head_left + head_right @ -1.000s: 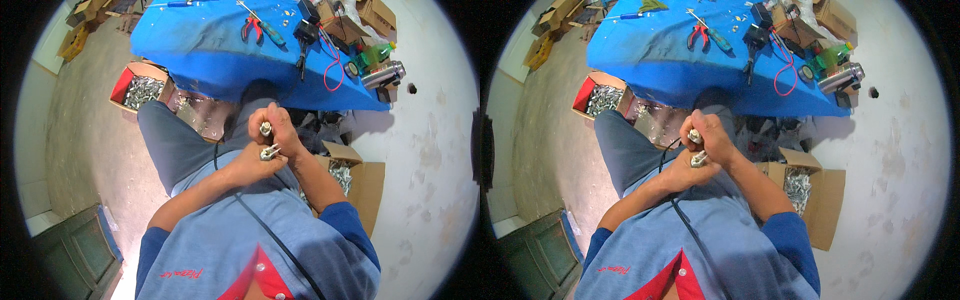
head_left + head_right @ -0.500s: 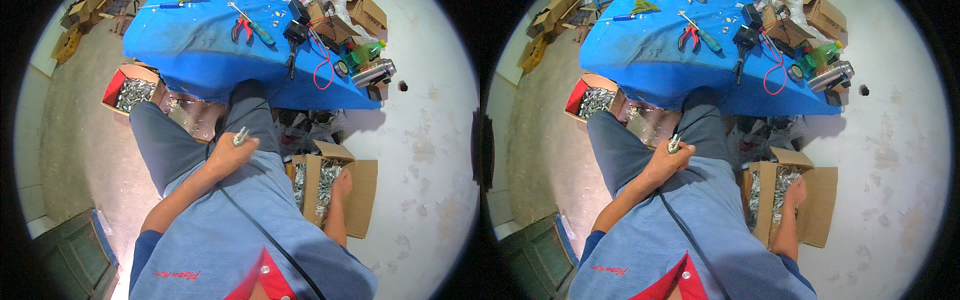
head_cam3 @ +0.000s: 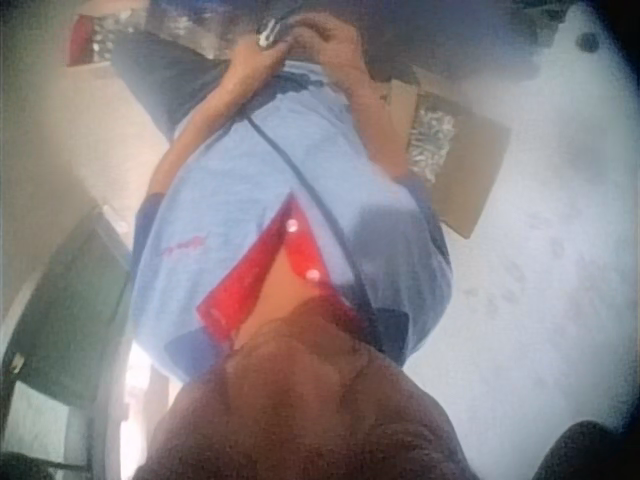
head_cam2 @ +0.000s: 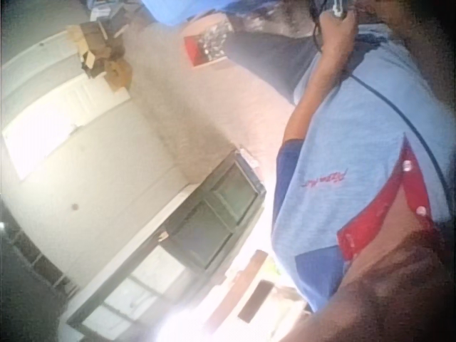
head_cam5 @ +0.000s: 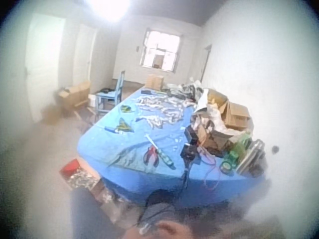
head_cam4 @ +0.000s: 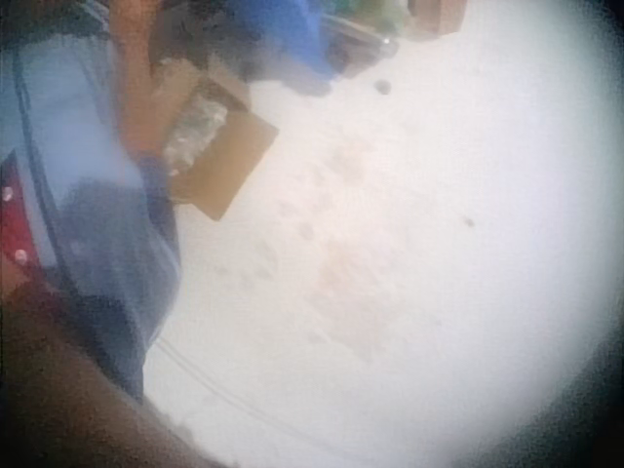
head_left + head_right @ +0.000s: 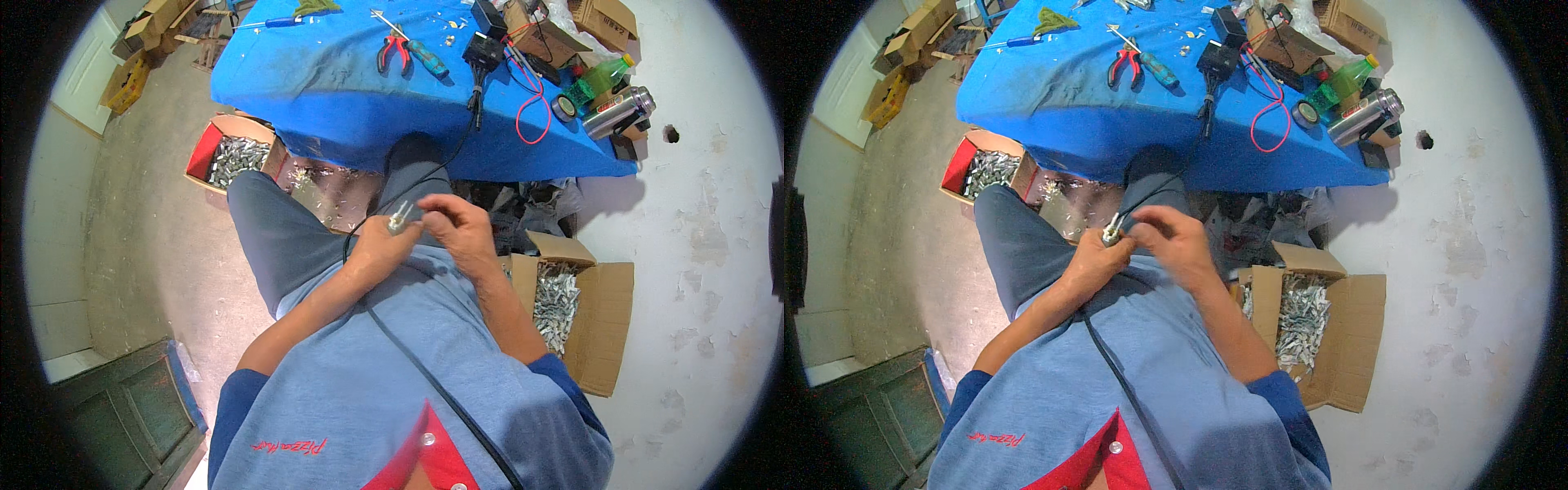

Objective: The person unscrews a metal part from a larger component using a screwdriver and then uses pliers to pull out a small internal piece.

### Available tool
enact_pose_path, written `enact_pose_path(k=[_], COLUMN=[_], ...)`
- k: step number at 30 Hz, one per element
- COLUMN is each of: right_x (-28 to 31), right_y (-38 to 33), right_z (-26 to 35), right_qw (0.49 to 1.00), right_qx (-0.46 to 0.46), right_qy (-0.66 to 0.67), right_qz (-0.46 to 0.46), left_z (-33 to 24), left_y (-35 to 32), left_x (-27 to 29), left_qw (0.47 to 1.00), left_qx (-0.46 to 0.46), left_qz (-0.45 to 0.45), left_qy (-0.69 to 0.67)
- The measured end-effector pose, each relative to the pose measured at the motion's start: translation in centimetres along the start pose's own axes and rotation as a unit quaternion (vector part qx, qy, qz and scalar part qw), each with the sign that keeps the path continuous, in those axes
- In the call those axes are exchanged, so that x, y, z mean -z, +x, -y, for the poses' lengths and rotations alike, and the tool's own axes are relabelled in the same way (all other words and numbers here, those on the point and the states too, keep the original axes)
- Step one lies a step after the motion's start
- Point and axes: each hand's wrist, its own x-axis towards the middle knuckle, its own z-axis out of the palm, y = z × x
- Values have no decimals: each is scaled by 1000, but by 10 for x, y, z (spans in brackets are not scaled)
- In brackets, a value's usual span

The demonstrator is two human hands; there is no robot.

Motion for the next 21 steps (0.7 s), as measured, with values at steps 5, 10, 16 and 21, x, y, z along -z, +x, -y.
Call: enact_pose_path(k=[5, 10, 16, 21], right_x=[-9, -11, -16, -14], right_y=[27, 33, 36, 40], right_z=[-5, -18, -12, -1], right_qw=[994, 986, 982, 970], right_qx=[-1, -126, -87, -50], right_qy=[-40, -7, -132, -193], right_qz=[100, 107, 101, 140], left_z=[11, 10, 11, 26], left_y=[0, 0, 1, 5], left_x=[2, 8, 11, 5], left_qw=[999, 997, 998, 999], left_qx=[28, 60, 49, -10], left_qz=[34, 53, 44, 21], left_qy=[-20, 20, -11, 28])
